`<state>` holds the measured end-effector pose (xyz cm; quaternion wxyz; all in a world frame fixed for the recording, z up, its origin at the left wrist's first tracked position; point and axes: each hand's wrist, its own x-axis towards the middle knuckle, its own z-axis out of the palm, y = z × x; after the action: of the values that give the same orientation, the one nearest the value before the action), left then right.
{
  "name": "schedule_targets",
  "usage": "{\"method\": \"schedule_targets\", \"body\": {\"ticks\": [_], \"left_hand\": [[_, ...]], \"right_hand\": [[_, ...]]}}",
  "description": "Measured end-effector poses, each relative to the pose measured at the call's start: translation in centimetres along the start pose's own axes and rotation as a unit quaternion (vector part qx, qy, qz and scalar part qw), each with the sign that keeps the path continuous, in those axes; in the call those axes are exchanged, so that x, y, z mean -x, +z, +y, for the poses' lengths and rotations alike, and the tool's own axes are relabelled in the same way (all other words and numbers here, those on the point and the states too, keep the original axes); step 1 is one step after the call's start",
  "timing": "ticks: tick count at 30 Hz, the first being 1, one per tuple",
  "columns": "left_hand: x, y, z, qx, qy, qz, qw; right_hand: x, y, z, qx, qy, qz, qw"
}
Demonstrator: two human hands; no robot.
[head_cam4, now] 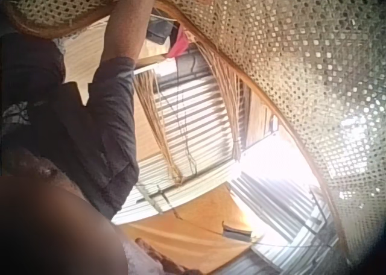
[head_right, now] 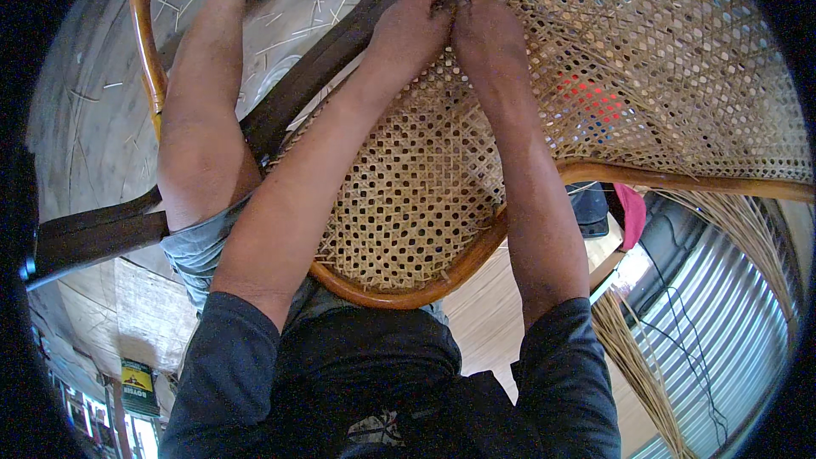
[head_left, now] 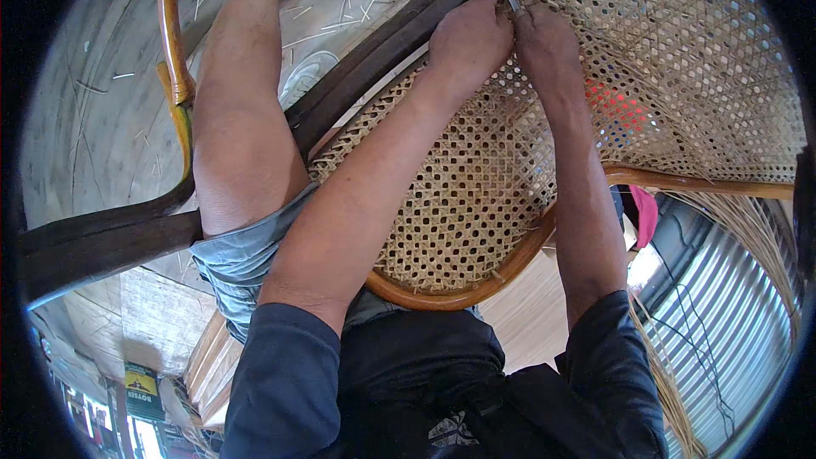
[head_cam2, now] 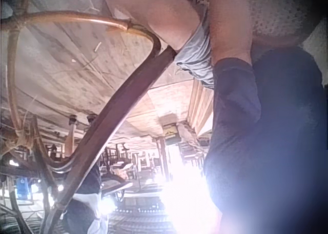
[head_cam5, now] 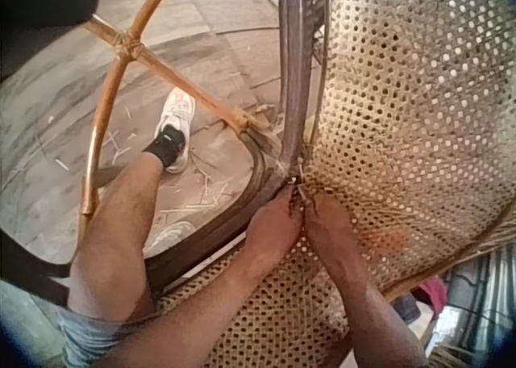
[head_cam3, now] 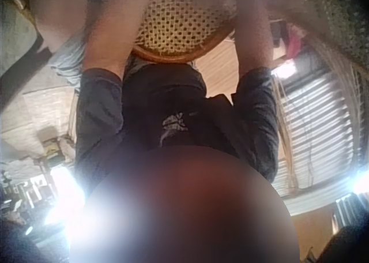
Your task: Repairing a rattan chair by fastening and trimming cane strips on the seat back.
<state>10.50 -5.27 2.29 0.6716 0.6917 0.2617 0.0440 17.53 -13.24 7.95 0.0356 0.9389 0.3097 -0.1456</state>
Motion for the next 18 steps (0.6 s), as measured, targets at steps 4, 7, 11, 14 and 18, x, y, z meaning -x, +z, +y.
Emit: {"method": "schedule_targets", "body": {"ticks": [4, 7, 11, 14, 18], "left_hand": [[-0.1, 0.4, 0.0, -0.001, -0.003, -0.002, 1.0], [0.1, 0.4, -0.2, 0.033, 0.036, 0.053, 0.997], [0.2, 0.1, -0.5, 0.074, 0.047, 0.044, 0.995], [0.1, 0.1, -0.4, 0.105, 0.034, 0.029, 0.993], [0.0, -0.4, -0.6, 0.122, 0.024, -0.006, 0.992]], "right_hand": [[0.0, 0.0, 0.2, 0.023, -0.053, 0.006, 0.998], [0.2, -0.7, -0.6, -0.022, 0.013, -0.012, 1.0], [0.5, -0.4, -0.4, -0.026, 0.002, 0.007, 1.0], [0.5, -0.3, -0.1, -0.026, -0.001, 0.018, 0.999], [0.4, -0.2, -0.2, -0.016, 0.032, -0.015, 0.999]]}}
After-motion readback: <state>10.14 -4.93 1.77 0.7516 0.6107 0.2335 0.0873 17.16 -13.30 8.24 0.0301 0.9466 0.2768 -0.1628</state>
